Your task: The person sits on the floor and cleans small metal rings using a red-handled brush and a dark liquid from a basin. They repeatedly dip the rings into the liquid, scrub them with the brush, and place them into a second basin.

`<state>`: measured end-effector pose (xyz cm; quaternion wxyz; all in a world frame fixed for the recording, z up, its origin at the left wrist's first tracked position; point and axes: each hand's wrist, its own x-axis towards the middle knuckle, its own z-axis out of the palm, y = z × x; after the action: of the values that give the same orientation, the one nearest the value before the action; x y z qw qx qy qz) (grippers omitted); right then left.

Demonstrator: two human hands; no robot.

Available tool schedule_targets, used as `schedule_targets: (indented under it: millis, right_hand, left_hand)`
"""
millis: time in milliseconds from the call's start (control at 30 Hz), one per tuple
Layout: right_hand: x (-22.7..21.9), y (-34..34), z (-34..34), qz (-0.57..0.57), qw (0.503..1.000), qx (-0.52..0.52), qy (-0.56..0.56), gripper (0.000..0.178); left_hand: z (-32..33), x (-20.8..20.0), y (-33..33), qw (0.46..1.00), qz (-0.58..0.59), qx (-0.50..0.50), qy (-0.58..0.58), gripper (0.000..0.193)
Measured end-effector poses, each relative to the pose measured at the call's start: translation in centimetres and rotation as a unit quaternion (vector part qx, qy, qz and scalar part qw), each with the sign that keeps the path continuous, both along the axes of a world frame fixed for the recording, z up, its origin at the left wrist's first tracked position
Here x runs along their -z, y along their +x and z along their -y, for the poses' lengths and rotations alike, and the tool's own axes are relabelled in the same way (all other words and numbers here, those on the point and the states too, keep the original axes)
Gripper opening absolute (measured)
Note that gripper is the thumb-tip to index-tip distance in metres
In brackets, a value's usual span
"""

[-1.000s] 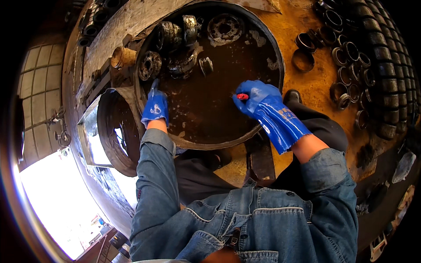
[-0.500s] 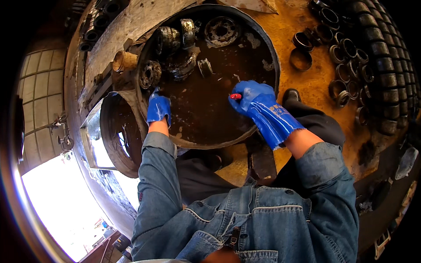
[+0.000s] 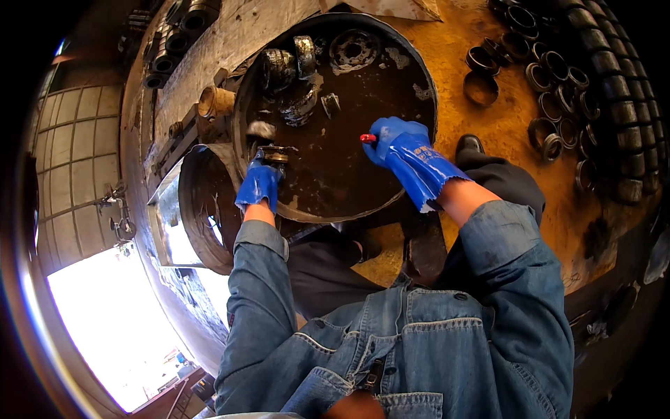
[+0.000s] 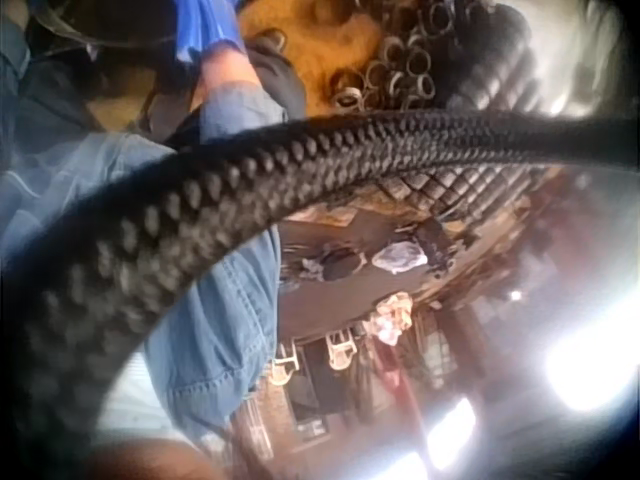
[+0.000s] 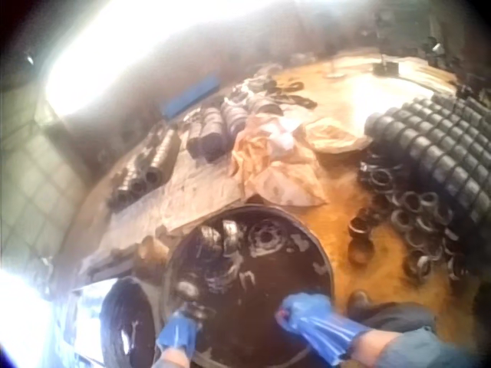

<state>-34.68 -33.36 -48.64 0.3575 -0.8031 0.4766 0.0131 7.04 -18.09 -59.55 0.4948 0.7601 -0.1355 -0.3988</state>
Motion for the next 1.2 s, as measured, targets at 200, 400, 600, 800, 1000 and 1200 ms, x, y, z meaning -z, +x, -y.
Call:
schedule_targets:
  millis: [200, 400, 600, 800, 1000, 1200]
  right_hand:
    - [-0.1, -0.5, -0.2, 0.019, 0.999, 0.017, -0.025, 0.032]
    - [-1.9, -1.3, 0.6, -0.006, 0.997, 0.037, 0.064, 0.032]
    - [0.4, -0.7, 1.3, 0.078, 0.981, 0.08, 0.158, 0.042]
    - [0.3, 0.3, -0.7, 0.089, 0.984, 0.052, 0.144, 0.046]
    - [2.0, -1.5, -0.9, 0.037, 0.991, 0.062, 0.113, 0.051]
    - [-2.5, -1.1, -0.4, 0.156, 0.951, 0.159, 0.214, 0.049]
  left_hand:
    - [-0.1, -1.8, 0.0, 0.999, -0.032, 0.005, -0.003, 0.044]
    - [0.8, -5.2, -2.5, 0.726, 0.412, 0.482, 0.265, 0.047]
    - [1.2, -8.4, -2.5, 0.495, 0.54, 0.588, 0.343, 0.045]
    - [-1.2, -6.2, -5.0, 0.847, 0.316, 0.426, -0.019, 0.023]
    - [1.1, -7.1, -16.4, 0.919, -0.38, 0.02, -0.105, 0.021]
    - [-0.5, -6.0, -14.0, 0.92, -0.379, 0.006, -0.1, 0.029]
